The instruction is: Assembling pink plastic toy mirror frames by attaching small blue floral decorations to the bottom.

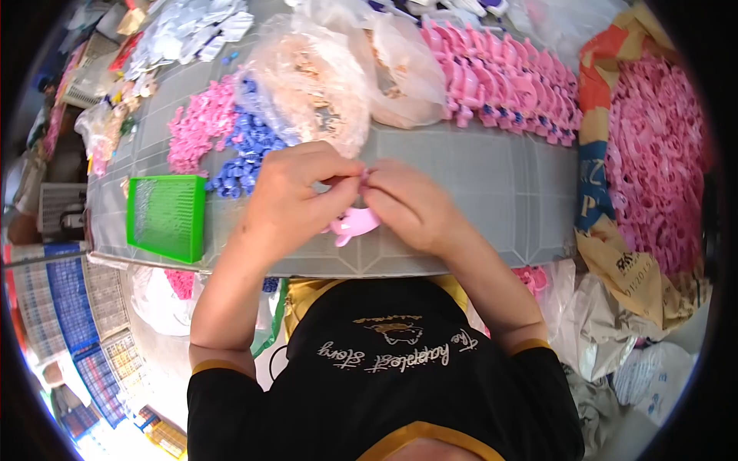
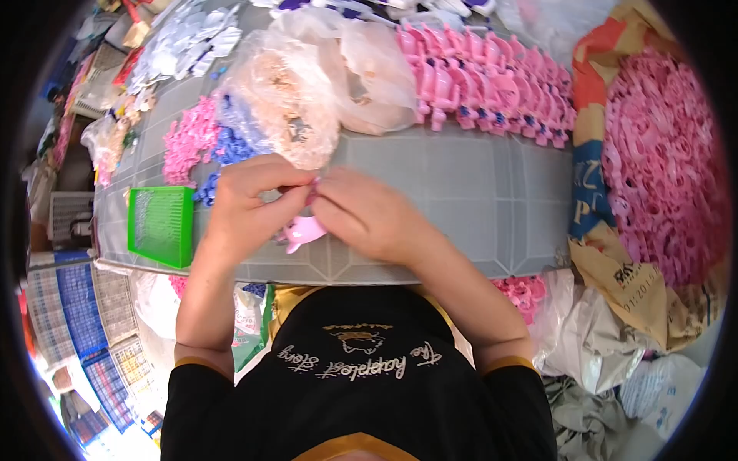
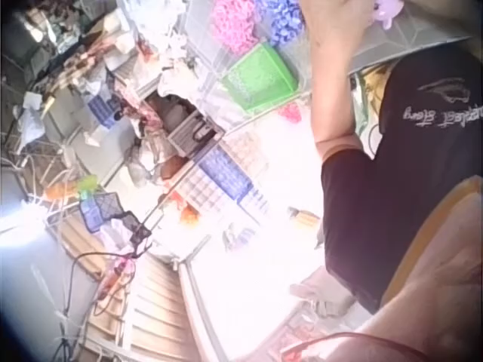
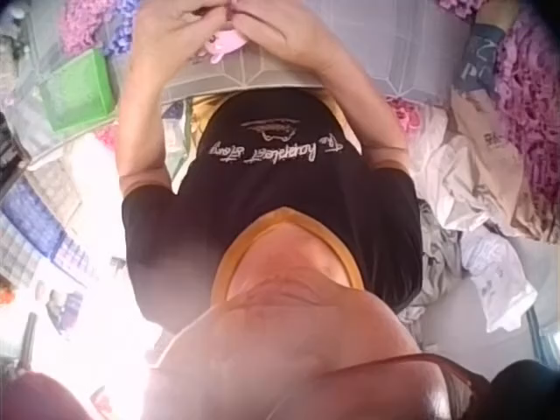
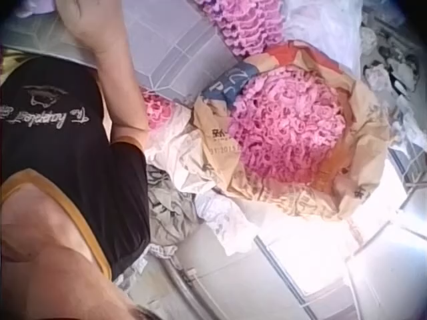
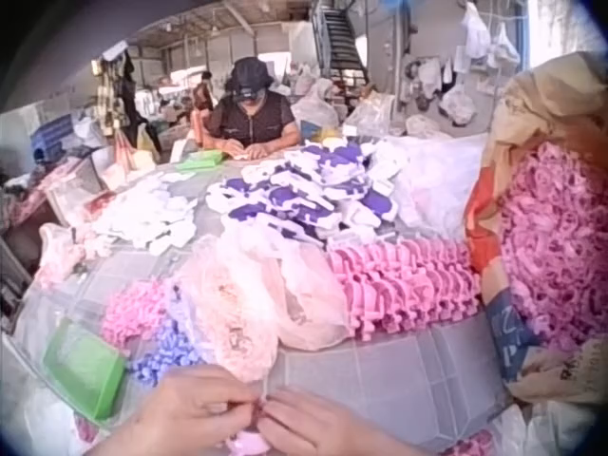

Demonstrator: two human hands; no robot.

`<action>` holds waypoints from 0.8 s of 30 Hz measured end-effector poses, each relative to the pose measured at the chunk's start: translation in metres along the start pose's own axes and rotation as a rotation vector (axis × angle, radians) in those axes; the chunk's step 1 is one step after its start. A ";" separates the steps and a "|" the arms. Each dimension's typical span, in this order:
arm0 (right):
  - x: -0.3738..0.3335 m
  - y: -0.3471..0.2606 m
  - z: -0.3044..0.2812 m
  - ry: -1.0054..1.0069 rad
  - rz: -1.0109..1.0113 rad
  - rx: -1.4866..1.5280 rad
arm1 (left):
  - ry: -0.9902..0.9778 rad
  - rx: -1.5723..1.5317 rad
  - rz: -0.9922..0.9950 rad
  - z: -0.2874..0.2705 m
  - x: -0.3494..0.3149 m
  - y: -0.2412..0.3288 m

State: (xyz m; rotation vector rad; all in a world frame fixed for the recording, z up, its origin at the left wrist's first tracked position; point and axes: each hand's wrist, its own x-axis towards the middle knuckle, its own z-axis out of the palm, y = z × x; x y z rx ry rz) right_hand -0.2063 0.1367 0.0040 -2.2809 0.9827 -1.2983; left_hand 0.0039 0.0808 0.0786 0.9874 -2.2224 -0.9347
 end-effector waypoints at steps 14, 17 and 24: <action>0.003 0.009 0.000 0.143 0.853 1.084 | 0.305 0.722 -0.558 -0.087 -0.010 -0.154; 0.004 0.003 -0.006 0.112 0.729 0.944 | 0.304 0.761 -0.430 -0.087 -0.015 -0.196; -0.002 0.018 -0.005 0.166 0.165 0.080 | 0.525 0.540 -0.444 -0.058 -0.009 -0.104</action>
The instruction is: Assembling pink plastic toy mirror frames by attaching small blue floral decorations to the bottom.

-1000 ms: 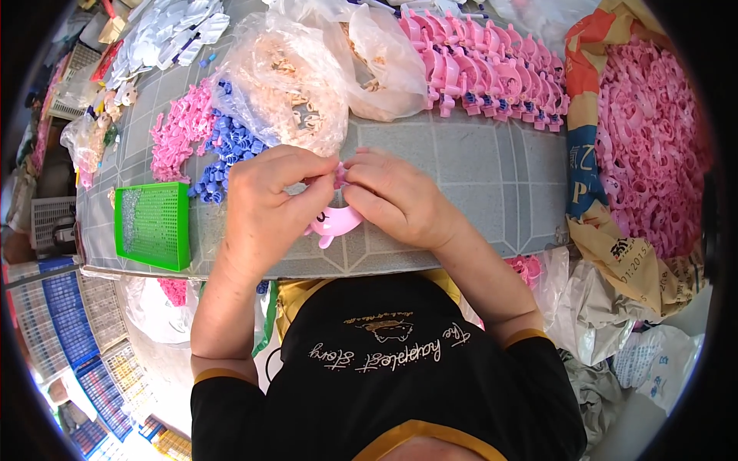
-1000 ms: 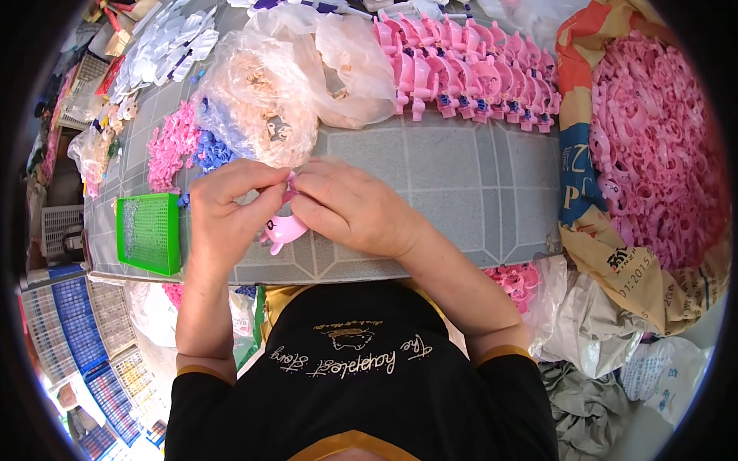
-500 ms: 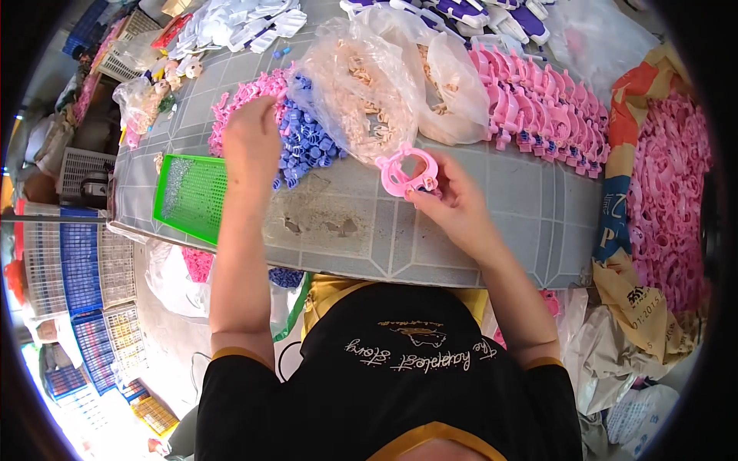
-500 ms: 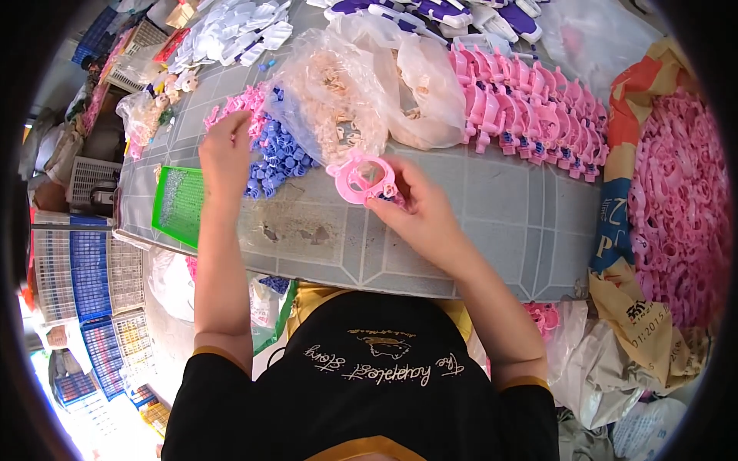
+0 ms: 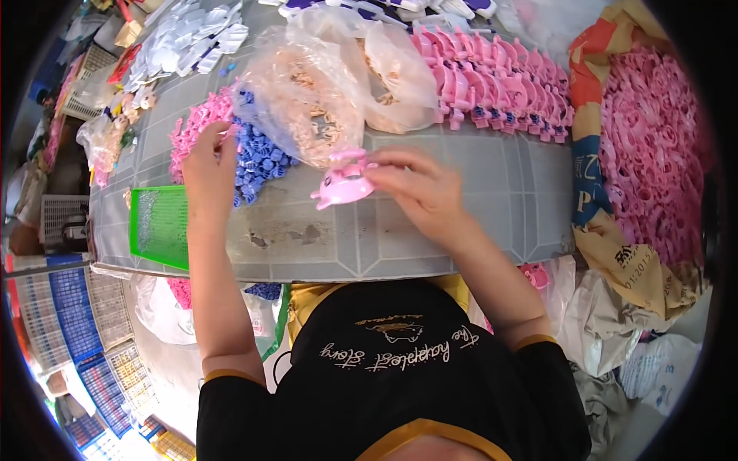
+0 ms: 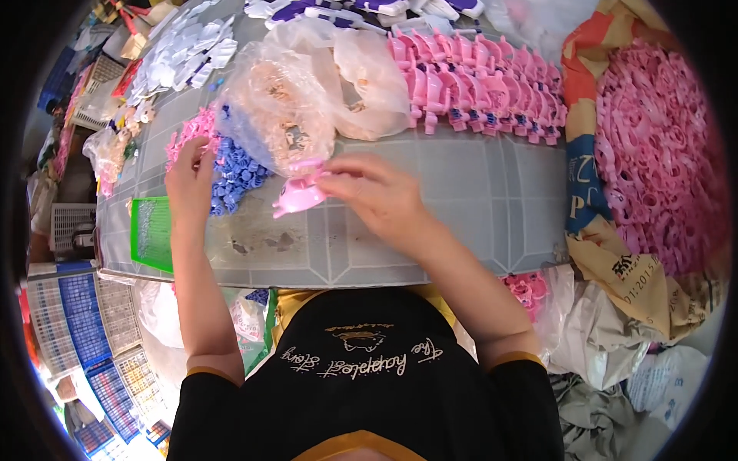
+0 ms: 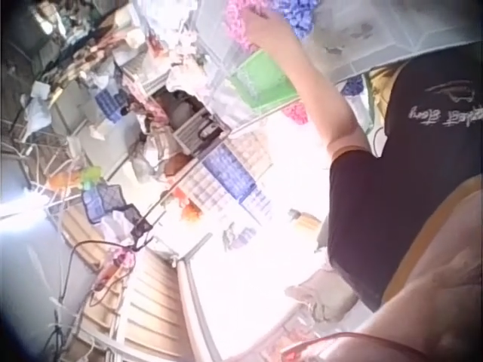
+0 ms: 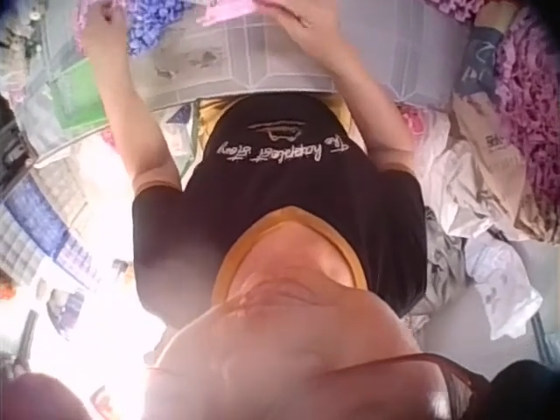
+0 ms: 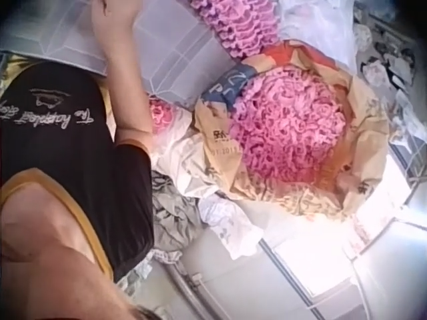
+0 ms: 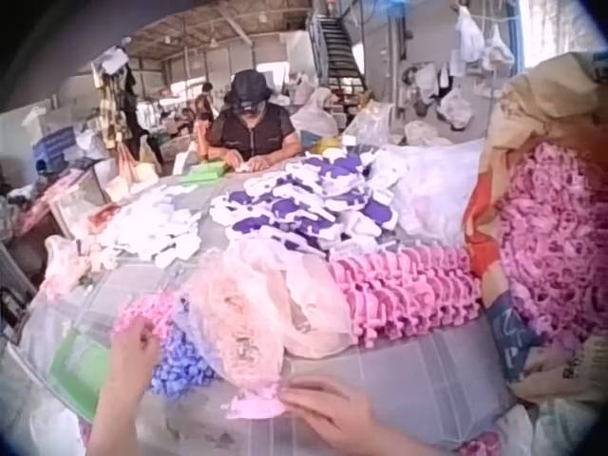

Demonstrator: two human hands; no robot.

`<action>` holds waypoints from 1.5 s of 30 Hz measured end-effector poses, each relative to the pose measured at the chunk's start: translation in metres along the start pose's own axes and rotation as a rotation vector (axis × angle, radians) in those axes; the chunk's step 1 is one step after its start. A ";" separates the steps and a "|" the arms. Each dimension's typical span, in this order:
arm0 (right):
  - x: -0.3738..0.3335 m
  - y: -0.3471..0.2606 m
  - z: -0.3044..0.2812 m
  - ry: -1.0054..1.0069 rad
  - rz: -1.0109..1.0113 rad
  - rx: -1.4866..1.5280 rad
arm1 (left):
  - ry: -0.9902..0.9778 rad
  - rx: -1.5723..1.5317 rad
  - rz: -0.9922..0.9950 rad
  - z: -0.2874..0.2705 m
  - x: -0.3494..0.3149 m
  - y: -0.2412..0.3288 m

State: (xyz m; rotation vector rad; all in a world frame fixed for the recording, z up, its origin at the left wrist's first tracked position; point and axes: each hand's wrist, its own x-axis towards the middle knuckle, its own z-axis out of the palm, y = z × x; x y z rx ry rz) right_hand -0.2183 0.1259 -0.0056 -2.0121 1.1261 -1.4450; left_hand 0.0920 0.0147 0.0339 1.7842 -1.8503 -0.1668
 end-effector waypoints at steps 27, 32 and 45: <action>-0.001 -0.011 0.004 0.016 -0.311 -0.180 | -0.175 -0.580 0.604 0.000 -0.077 0.111; 0.001 -0.013 0.003 0.031 -0.311 -0.191 | -0.187 -0.602 0.491 0.002 -0.081 0.114; -0.004 -0.012 -0.005 0.011 -0.407 -0.315 | -0.205 -0.610 0.515 0.008 -0.087 0.111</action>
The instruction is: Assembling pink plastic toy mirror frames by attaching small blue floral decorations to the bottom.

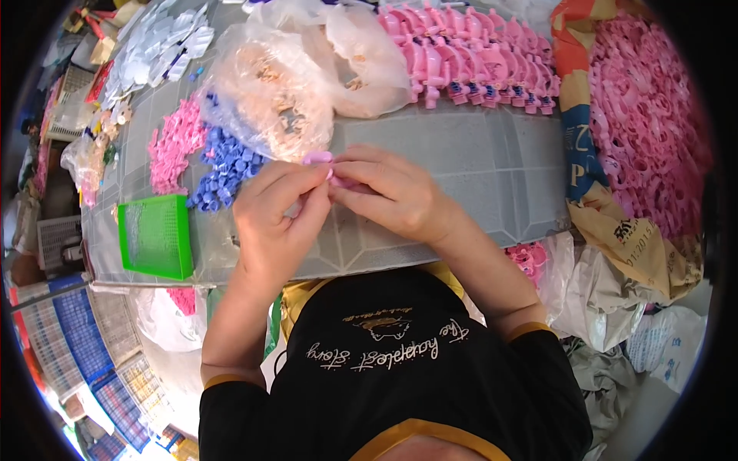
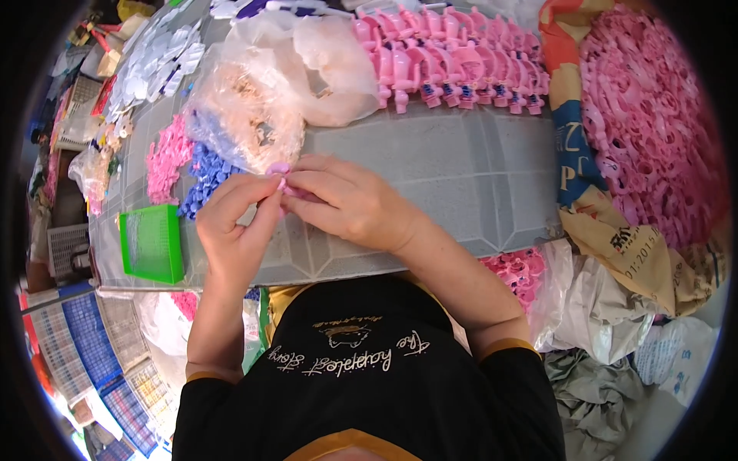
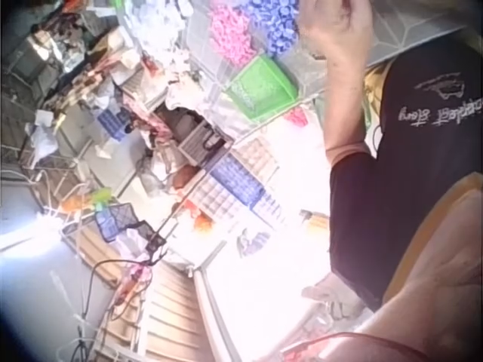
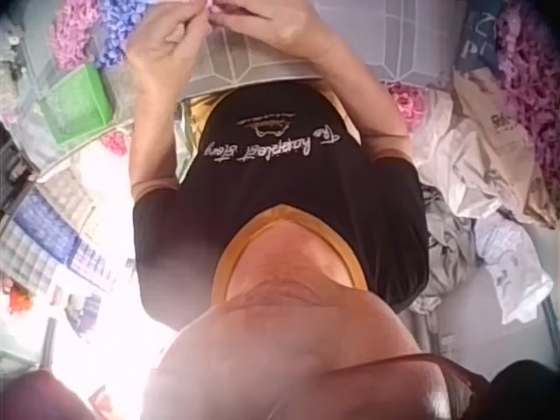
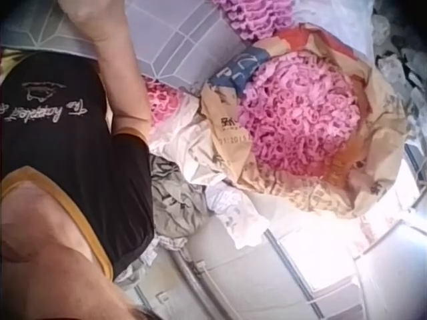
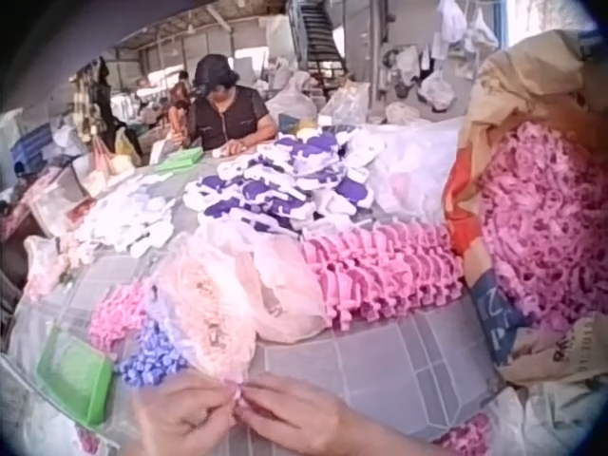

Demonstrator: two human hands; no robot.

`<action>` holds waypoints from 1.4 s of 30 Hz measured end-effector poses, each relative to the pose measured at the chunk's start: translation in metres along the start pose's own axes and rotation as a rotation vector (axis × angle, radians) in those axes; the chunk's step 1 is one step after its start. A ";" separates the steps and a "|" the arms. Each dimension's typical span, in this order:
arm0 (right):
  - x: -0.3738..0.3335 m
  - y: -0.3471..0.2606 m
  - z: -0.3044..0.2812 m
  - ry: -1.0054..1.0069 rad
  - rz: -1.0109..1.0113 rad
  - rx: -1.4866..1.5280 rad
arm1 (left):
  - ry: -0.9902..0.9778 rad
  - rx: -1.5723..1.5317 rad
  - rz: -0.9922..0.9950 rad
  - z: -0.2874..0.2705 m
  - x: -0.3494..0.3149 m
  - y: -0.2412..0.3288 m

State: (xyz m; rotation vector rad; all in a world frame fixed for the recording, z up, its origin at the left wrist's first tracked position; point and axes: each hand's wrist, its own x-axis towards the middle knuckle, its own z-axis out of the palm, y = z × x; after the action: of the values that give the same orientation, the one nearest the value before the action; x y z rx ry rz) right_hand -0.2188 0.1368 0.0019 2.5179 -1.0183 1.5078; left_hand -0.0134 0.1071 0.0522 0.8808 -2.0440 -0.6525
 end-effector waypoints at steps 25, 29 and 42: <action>-0.033 0.017 -0.019 -0.031 0.853 -0.673 | -0.247 0.112 -0.079 0.034 -0.015 -0.009; -0.026 0.015 -0.029 -0.048 0.917 -0.625 | -0.333 0.101 -0.071 0.034 -0.021 -0.008; -0.046 0.082 -0.215 0.253 1.056 -1.279 | -0.339 0.155 -0.142 0.027 -0.028 -0.012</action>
State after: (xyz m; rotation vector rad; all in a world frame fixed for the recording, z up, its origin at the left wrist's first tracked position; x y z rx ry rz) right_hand -0.4442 0.1706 0.0554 0.8677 -2.3358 0.6374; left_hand -0.0188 0.1255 0.0162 1.0713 -2.3748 -0.7708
